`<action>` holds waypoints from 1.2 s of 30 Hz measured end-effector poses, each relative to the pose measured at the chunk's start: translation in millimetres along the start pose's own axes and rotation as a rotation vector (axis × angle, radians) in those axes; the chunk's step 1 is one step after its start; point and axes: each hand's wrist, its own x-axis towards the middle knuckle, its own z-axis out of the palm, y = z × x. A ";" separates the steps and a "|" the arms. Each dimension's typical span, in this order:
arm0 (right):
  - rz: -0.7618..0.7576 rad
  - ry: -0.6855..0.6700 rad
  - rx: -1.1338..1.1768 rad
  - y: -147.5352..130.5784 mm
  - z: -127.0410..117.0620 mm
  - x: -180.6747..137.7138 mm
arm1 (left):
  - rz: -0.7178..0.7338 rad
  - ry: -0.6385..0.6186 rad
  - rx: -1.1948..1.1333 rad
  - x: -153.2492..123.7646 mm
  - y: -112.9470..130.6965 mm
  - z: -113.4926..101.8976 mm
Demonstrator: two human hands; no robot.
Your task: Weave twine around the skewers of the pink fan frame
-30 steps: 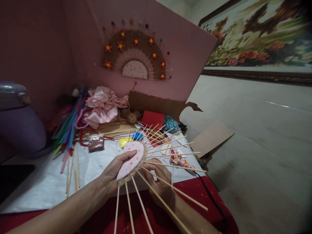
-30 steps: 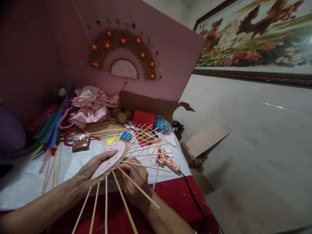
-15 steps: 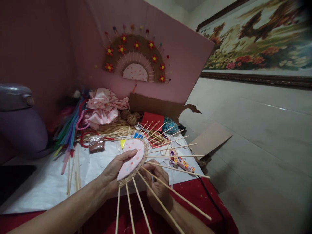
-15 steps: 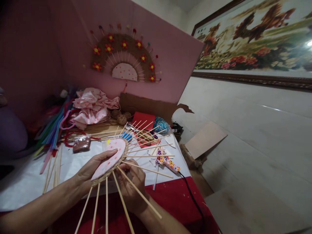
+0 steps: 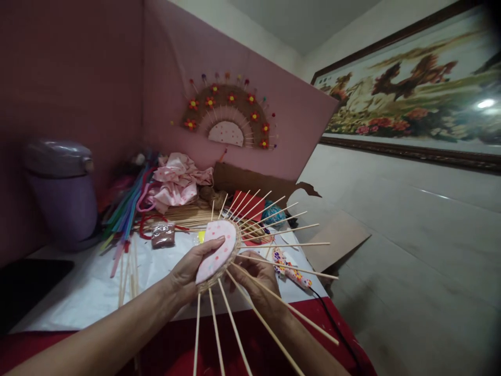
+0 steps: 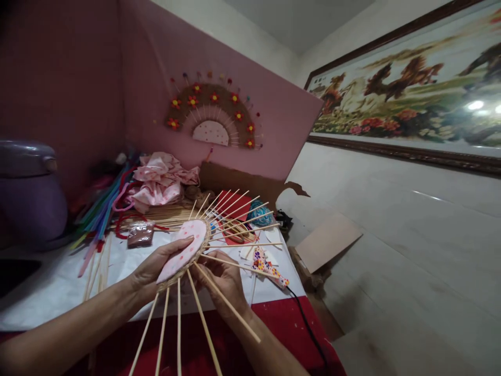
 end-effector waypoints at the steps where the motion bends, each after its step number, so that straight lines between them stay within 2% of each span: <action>1: -0.040 0.023 -0.053 -0.8 -1.5 0.2 | -0.004 -0.011 0.005 0.0 0.8 -0.5; 6: -0.307 0.201 -0.464 0.2 -4.6 1.5 | 0.001 -0.026 0.029 -1.8 6.8 0.5; 11: -0.479 0.250 -0.425 11.6 -2.9 9.4 | 0.056 0.034 0.054 -4.2 10.3 0.2; 15: -0.629 0.220 -0.425 18.1 -6.6 16.6 | 0.038 -0.016 0.025 -1.3 8.6 -4.7; 19: -0.624 0.213 -0.472 13.4 -9.6 18.8 | -0.007 -0.077 -0.001 3.1 7.3 -8.9; 23: -0.590 0.180 -0.574 5.5 -9.5 18.6 | -0.003 -0.060 0.014 5.5 8.3 -12.1; 28: -0.619 0.252 -0.653 -2.4 -4.2 16.6 | -0.024 -0.032 0.056 7.5 8.7 -17.3; 32: -0.603 0.292 -0.655 -7.0 2.3 14.2 | -0.040 -0.090 0.109 9.1 6.1 -15.7; 34: -0.600 0.283 -0.647 -8.4 4.9 14.7 | -0.006 -0.092 0.169 9.3 5.2 -12.0; 36: -0.597 0.253 -0.609 -9.9 6.4 17.4 | 0.124 -0.006 0.293 8.5 6.5 -7.8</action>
